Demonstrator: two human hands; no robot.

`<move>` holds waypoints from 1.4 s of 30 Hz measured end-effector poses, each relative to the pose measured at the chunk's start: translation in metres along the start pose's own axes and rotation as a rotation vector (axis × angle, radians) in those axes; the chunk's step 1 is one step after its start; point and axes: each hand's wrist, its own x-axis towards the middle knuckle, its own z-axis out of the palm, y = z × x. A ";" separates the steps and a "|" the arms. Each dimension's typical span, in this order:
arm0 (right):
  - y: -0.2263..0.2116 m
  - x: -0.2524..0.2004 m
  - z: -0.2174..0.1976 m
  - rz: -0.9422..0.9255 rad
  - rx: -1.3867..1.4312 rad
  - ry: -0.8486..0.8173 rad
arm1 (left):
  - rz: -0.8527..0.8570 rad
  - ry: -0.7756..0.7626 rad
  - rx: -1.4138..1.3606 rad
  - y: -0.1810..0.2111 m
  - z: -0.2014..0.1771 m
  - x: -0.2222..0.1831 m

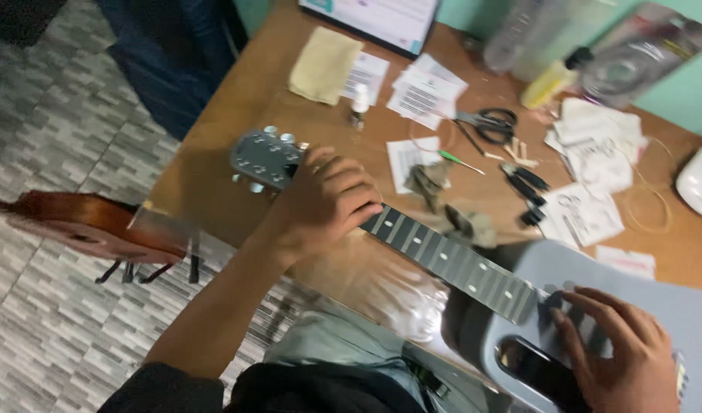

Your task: The person is cleaning the headstock of an acoustic guitar with a cloth and then restringing it by threading strings through the bridge and tuning pegs.

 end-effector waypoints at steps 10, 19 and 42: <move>-0.077 0.058 0.033 -0.160 0.029 -0.167 | -0.589 -0.236 -0.164 -0.096 -0.074 -0.015; -0.120 0.085 0.044 -0.169 0.034 -0.139 | -0.526 -0.355 -0.319 -0.120 -0.061 -0.019; -0.245 0.152 0.064 -0.460 0.344 -0.204 | -0.547 -0.156 -0.317 -0.119 -0.056 -0.026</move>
